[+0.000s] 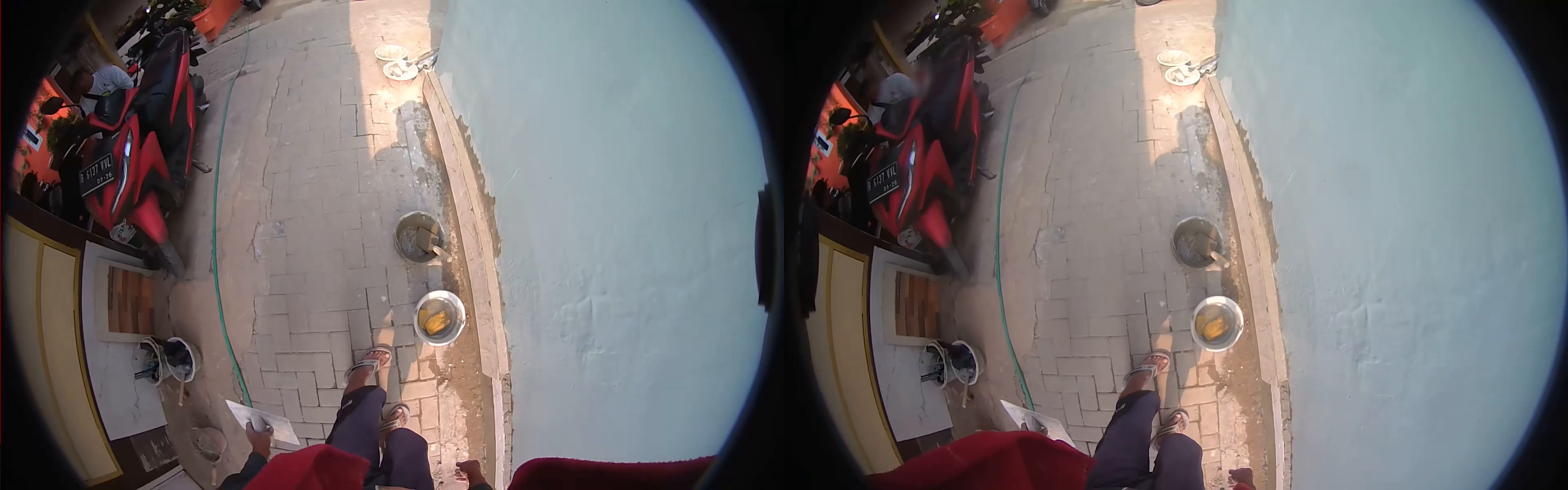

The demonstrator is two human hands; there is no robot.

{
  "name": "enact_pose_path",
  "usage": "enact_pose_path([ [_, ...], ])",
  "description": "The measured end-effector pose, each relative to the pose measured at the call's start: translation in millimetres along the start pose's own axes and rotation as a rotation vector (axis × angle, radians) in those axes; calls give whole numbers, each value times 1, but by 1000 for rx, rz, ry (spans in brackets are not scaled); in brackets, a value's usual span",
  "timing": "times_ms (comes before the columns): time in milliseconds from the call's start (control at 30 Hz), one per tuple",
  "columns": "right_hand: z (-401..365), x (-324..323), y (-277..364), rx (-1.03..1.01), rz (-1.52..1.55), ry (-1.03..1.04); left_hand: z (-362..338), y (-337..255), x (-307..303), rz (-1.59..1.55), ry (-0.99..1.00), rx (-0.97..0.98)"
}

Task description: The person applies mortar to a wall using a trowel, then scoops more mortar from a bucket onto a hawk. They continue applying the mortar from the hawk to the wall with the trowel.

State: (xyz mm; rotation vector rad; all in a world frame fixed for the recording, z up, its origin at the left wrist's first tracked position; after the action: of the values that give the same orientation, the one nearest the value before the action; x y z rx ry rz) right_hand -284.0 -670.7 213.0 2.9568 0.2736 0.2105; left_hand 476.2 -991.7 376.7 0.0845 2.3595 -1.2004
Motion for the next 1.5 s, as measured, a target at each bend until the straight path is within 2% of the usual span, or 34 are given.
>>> enact_pose_path([
  [33,-15,-4,30,-170,-412,-36,-32,7,-15,13,-27,-115],
  [67,-78,0,49,171,516,-65,-60,13,-25,26,-55,-225],
  [133,-114,-16,114,50,568,12,-100,29,-34,19,-116,-359],
  [167,-38,-9,83,-213,1026,730,-111,28,-35,12,-141,-400],
  [200,-80,-51,124,-12,559,141,-116,30,-32,0,-157,-431],
  [267,-120,-43,216,-33,790,203,-130,38,-28,-50,-213,-481],
  [333,-80,-100,250,39,576,173,-164,69,-15,-147,-278,-545],
  [367,-108,-81,327,-102,210,381,-182,94,-1,-243,-319,-580],
  [400,-125,-87,374,49,539,122,-195,96,15,-390,-376,-597],
  [433,-122,-96,432,48,337,47,-204,27,14,64,-120,-744],
  [467,-115,-97,483,25,148,-8,-209,94,36,-368,-364,-718],
  [500,-120,-89,547,6,-24,-76,-209,25,22,88,-319,-782],
  [533,-128,-76,609,-32,-184,-138,-212,0,29,111,-407,-727],
  [600,-144,-40,730,-297,-335,-65,-221,-3,54,-113,-437,-783],
  [633,-153,-27,776,-430,-295,-23,-226,0,68,-186,-441,-776],
  [667,-184,3,821,-499,-399,-62,-235,-17,77,-201,-453,-723],
  [700,-199,25,853,-594,-464,-29,-245,27,106,-155,-509,-764],
  [767,-228,66,891,-704,-524,20,-279,20,138,-386,-470,-795],
  [800,-239,87,898,-756,-580,60,-294,17,150,-457,-466,-791],
  [867,-228,113,896,-735,-639,103,-334,42,190,-495,-509,-805],
  [900,-207,122,893,-692,-700,125,-356,91,228,-536,-647,-741],
  [933,-179,128,886,-647,-764,144,-383,90,243,-545,-681,-743],
  [1000,-141,172,848,-583,-685,417,-446,84,261,-516,-799,-791],
  [1033,-129,198,824,-449,-682,398,-473,64,262,-661,-885,-707],
  [1067,-133,233,794,-433,-819,383,-498,47,265,-793,-962,-616],
  [1100,-143,267,759,-416,-946,367,-527,66,287,-783,-1063,-620],
  [1133,-155,304,724,-374,-1082,441,-553,65,301,-907,-1125,-696],
  [1167,-168,340,692,-337,-1218,517,-581,79,315,-782,-1092,-921],
  [1200,-188,376,663,-368,-1313,593,-605,85,330,-679,-1327,-941],
  [1267,-216,436,620,-409,-1433,673,-627,61,329,-879,-1322,-890],
  [1333,-234,492,580,-412,-1489,801,-652,52,335,-819,-1319,-1055],
  [1367,-238,517,566,-410,-1511,804,-659,51,339,-839,-1328,-1062],
  [1467,-236,599,522,-375,-1625,812,-672,57,355,-925,-1420,-1043],
  [1500,-232,629,507,-374,-1677,848,-674,62,367,-1016,-1480,-982],
])
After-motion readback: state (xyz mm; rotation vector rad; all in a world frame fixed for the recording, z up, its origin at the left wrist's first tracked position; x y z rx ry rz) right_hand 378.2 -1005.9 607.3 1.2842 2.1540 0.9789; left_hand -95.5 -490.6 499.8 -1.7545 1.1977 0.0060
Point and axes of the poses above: each hand's wrist, its own z-axis towards the middle knuckle, its own x-axis out of the palm, y = z × x, the point moved 10 cm from there along z, towards the middle knuckle, and after that the axes turned 15 degrees about y, right-handed, at the moved point
